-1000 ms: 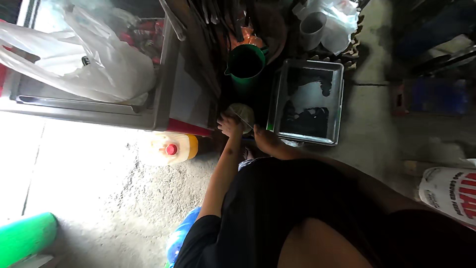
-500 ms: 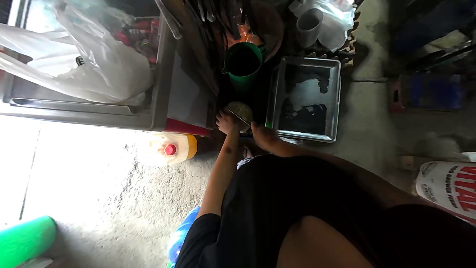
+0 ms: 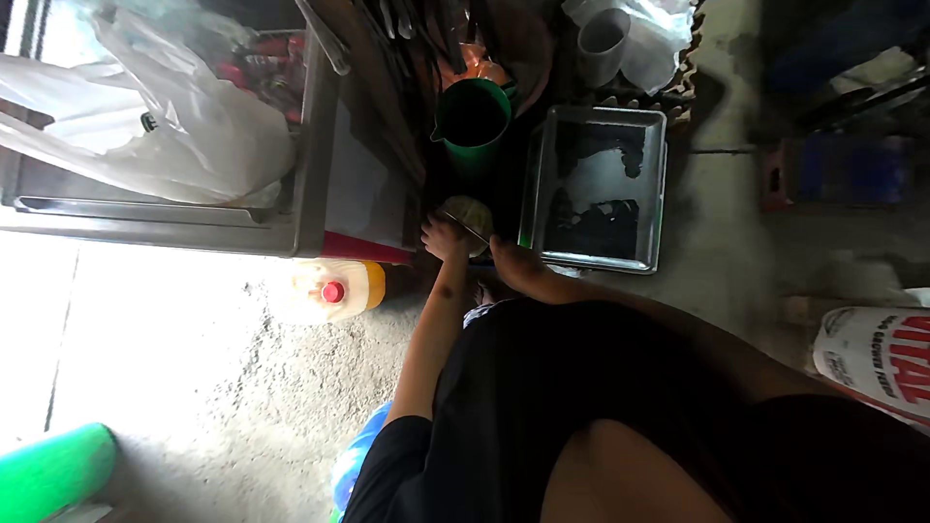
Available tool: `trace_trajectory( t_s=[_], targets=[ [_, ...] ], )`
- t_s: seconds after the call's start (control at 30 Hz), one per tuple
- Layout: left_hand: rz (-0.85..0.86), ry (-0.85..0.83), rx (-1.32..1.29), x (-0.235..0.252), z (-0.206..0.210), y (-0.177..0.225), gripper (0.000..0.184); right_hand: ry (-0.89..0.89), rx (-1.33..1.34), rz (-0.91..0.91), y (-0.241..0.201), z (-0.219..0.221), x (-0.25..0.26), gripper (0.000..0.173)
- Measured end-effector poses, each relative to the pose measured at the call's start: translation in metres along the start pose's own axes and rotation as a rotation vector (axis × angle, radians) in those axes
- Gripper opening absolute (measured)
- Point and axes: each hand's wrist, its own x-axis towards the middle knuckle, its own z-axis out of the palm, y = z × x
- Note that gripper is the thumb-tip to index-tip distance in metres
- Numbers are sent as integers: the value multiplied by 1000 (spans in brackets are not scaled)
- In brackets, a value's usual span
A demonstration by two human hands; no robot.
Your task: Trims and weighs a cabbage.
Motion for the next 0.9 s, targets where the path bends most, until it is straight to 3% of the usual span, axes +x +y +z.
trace_trajectory(
  t_s=[0.2,0.47,0.9],
  targets=[
    [6,-8,19,-3,-4,2,80,1,6,7,0,-1,-1,39],
    [-10,21,3,0,1,3,65,27,-11,16,2,3,0,38],
    [28,35,53,-4,2,4,76,29,5,6,5,2,-6,36]
  ],
)
